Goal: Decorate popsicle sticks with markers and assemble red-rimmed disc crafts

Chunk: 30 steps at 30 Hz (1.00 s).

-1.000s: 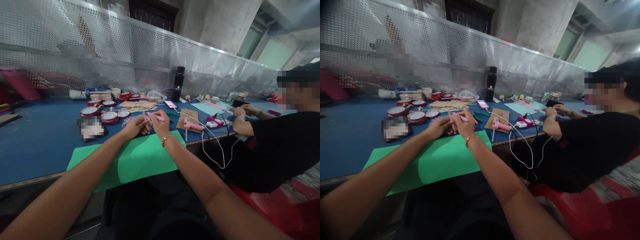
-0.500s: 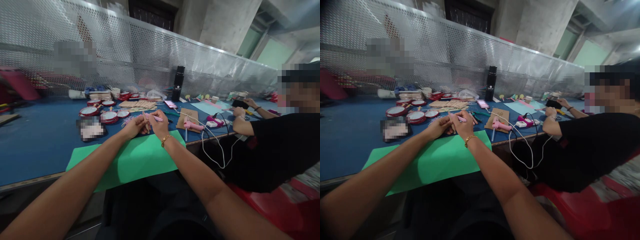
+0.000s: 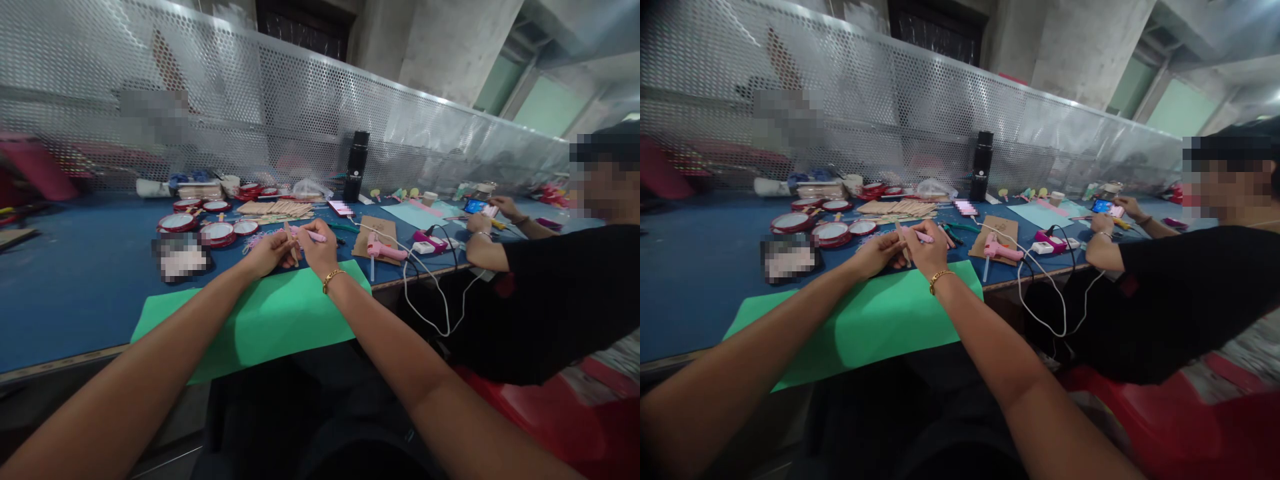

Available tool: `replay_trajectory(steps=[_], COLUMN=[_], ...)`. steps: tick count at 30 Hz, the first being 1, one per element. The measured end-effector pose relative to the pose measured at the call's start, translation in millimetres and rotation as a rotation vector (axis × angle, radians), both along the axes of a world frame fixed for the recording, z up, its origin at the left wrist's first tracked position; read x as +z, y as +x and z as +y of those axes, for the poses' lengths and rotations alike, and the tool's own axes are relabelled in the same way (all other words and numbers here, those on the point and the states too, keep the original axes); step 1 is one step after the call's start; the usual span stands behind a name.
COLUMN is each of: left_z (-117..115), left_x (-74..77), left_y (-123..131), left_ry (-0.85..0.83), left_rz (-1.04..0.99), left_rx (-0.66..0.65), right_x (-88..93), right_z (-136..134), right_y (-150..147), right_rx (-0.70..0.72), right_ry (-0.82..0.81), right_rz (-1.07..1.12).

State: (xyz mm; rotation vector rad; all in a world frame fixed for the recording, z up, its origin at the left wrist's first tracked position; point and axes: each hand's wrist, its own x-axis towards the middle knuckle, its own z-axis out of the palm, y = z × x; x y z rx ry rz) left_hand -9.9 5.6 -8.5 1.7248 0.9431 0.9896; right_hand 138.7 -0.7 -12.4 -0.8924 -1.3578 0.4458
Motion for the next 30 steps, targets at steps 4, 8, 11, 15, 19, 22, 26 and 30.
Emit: replay_trajectory(steps=[4, 8, 11, 15, 19, 22, 26, 30], left_z=[-0.2, -0.4, -0.8, -1.8, -2.0, -2.0, -1.7, -0.6], left_x=[0.3, 0.6, 1.0, 1.5, 1.6, 1.6, 1.5, 0.9], left_y=[0.3, 0.3, 0.6, 1.5, 1.8, 1.6, 1.2, 0.8], left_ry=[0.002, 0.001, -0.002, -0.004, -0.008, -0.009, -0.011, -0.012], left_rz=[-0.004, -0.004, -0.002, -0.004, -0.002, 0.0, -0.002, -0.009], left_rx=[-0.003, -0.01, -0.007, 0.0, 0.002, 0.004, 0.002, 0.0], right_x=[0.5, 0.7, 0.6, 1.0, 1.9, 1.8, 0.5, -0.7], right_z=[-0.6, -1.5, -1.3, -1.3, -2.4, -2.1, -0.3, 0.3], right_y=[0.1, -1.5, -0.8, 0.3, -0.8, -0.7, 0.0, -1.3], right_rx=[-0.016, 0.038, 0.016, -0.019, 0.01, -0.014, -0.013, 0.05], right_ry=[0.001, 0.007, 0.004, 0.004, 0.011, 0.009, 0.022, 0.034], right_rz=[0.01, -0.004, 0.004, 0.022, 0.008, 0.017, 0.031, 0.032])
